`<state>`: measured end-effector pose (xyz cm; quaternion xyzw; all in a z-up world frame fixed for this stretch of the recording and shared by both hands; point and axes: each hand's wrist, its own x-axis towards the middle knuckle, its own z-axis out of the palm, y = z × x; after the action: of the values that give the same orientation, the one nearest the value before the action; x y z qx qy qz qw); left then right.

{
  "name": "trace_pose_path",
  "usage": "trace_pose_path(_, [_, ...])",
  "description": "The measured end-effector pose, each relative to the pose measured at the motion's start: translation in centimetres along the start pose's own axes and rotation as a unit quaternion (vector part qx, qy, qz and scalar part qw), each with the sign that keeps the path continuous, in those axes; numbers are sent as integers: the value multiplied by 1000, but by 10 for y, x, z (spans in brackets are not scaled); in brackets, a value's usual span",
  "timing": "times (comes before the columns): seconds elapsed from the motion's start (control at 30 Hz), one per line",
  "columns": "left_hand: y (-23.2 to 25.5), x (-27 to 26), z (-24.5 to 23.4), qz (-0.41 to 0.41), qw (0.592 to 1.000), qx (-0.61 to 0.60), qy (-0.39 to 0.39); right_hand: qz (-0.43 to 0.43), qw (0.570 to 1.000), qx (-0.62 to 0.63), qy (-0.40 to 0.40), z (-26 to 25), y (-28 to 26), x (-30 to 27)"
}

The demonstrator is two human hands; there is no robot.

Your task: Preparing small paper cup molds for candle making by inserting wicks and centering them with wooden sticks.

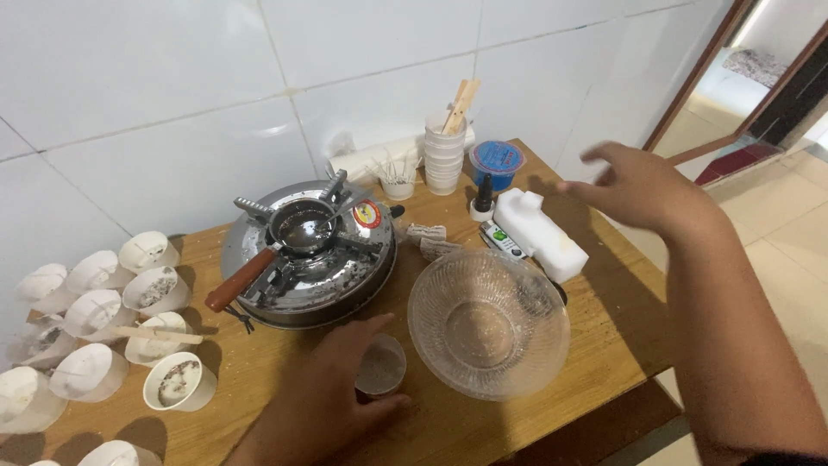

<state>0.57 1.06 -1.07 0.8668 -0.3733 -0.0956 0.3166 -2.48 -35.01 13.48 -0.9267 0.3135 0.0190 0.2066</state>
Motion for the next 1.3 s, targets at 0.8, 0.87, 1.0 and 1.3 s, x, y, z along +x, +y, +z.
trace_pose_path(0.8, [-8, 0, 6, -2, 999, 36, -15, -133, 988, -79, -3, 44, -31, 190])
trace_pose_path(0.87, [-7, 0, 4, -13, 999, 20, -27, -140, 988, -49, 35, 24, -24, 184])
trace_pose_path(1.0, [-11, 3, 9, 4, 999, 35, -23, -187, 978, -36, 88, -27, -27, 114])
trace_pose_path(1.3, [-13, 2, 10, 32, 999, 33, -7, -374, 887, -167, -211, 16, -42, -29])
